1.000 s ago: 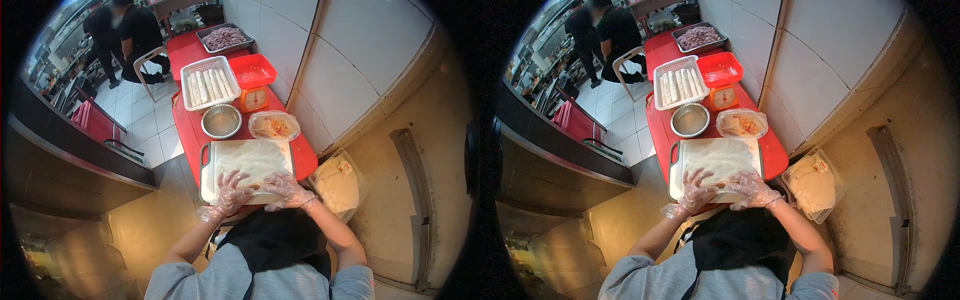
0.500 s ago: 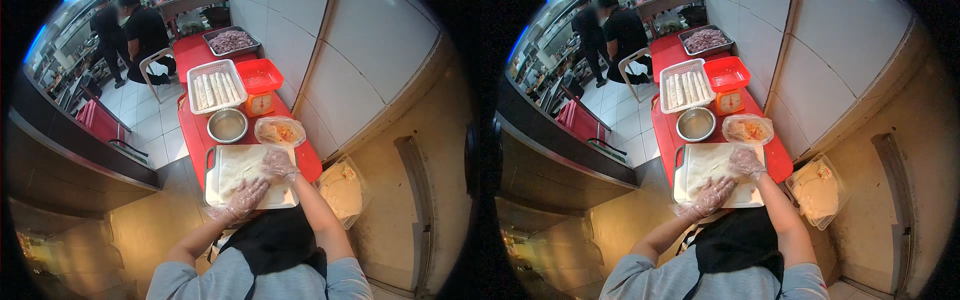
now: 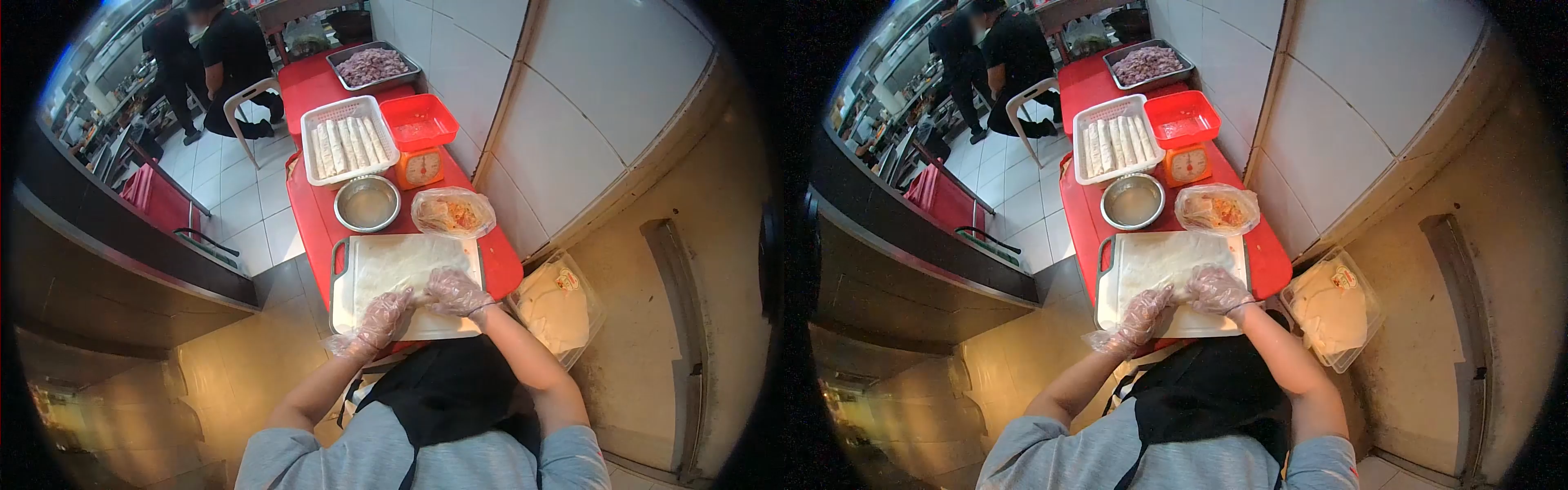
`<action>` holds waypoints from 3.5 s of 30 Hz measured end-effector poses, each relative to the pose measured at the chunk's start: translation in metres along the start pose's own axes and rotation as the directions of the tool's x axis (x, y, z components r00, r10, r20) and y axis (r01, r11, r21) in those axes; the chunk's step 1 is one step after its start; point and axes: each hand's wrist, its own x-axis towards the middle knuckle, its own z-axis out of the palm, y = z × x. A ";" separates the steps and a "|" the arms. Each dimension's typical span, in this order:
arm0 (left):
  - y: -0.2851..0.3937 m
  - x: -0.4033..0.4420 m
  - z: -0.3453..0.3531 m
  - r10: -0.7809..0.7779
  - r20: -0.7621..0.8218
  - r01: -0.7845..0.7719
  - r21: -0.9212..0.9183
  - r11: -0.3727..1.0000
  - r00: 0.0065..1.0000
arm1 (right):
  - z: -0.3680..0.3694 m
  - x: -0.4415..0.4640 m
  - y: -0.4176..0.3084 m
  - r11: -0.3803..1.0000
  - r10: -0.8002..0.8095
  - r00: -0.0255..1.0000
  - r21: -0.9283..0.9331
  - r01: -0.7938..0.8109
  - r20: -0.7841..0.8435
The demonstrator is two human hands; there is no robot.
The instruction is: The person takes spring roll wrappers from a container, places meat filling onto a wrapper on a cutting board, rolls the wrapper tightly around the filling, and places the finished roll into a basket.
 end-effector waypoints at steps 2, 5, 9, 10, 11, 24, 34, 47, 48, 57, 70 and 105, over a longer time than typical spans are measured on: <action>0.012 0.007 -0.009 -0.034 -0.023 0.033 -0.010 0.999 0.999 | 0.004 0.001 -0.013 0.999 -0.010 1.000 0.037 0.011 -0.025; 0.022 0.011 -0.015 -0.134 0.001 0.134 0.059 0.989 0.991 | 0.004 0.002 -0.021 0.996 0.056 0.997 0.065 -0.059 0.052; 0.011 0.002 -0.014 -0.143 -0.038 0.144 0.010 0.990 0.989 | 0.013 -0.007 0.003 0.999 0.050 0.996 -0.002 -0.050 0.077; 0.010 0.003 -0.017 -0.140 -0.036 0.140 0.001 0.990 0.989 | 0.005 -0.006 0.002 0.996 0.089 0.985 -0.001 -0.089 0.149; 0.009 0.003 -0.021 -0.131 0.026 0.131 -0.012 0.991 0.991 | -0.004 -0.007 0.001 0.991 0.128 0.967 -0.005 -0.130 0.220; -0.082 0.109 -0.015 0.264 0.523 -0.250 -0.099 0.963 0.811 | 0.016 0.033 -0.081 0.988 0.088 0.989 0.112 -0.102 0.123; -0.085 0.106 -0.013 0.251 0.482 -0.259 -0.052 0.965 0.840 | 0.043 0.047 -0.089 0.991 0.035 0.997 0.129 -0.043 0.063; -0.043 0.143 0.041 0.258 0.465 -0.319 0.057 0.946 0.847 | 0.041 -0.035 -0.041 0.974 0.225 0.959 0.076 -0.215 -0.171; -0.045 0.145 0.041 0.261 0.464 -0.315 0.043 0.948 0.847 | 0.042 -0.037 -0.038 0.982 0.189 0.950 0.067 -0.178 -0.250; -0.045 0.146 0.040 0.247 0.491 -0.312 0.054 0.949 0.835 | 0.007 -0.048 -0.021 0.945 0.323 0.945 0.066 -0.320 -0.049; -0.045 0.144 0.041 0.297 0.443 -0.362 0.069 0.930 0.846 | 0.046 0.024 -0.071 0.980 0.123 0.985 0.170 -0.102 -0.121; 0.041 0.034 0.041 -0.034 0.048 0.041 -0.157 0.987 0.998 | 0.019 -0.044 -0.011 0.944 0.313 0.949 0.116 -0.309 -0.020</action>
